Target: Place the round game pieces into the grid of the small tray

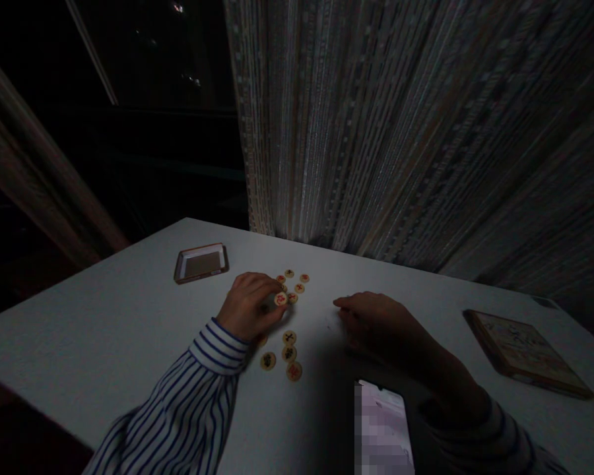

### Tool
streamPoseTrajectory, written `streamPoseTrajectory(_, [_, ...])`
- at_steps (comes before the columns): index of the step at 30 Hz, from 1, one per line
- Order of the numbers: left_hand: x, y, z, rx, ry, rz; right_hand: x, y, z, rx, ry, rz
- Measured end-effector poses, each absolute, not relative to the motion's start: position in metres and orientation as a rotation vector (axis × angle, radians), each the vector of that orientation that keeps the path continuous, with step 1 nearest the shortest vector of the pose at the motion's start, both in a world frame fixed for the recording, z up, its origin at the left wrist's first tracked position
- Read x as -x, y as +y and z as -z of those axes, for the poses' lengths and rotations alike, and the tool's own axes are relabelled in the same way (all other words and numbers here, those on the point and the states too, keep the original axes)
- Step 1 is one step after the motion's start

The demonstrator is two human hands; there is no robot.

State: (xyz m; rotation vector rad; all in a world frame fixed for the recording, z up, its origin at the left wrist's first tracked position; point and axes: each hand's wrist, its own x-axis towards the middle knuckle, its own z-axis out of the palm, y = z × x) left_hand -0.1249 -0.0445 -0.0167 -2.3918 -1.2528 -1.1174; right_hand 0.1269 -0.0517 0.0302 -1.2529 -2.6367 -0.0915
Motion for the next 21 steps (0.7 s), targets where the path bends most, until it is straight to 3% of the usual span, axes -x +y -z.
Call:
streamPoseTrajectory(7, [0.121,-0.047,0.016,2.405,-1.317,1.14,-0.135,-0.05,-0.035,1.274,-2.596,0.115])
streamPoseTrajectory(21, [0.096,-0.056,0.015,2.459,-1.614,1.532,-0.162,-0.058,-0.064,1.313,-2.474,0.112])
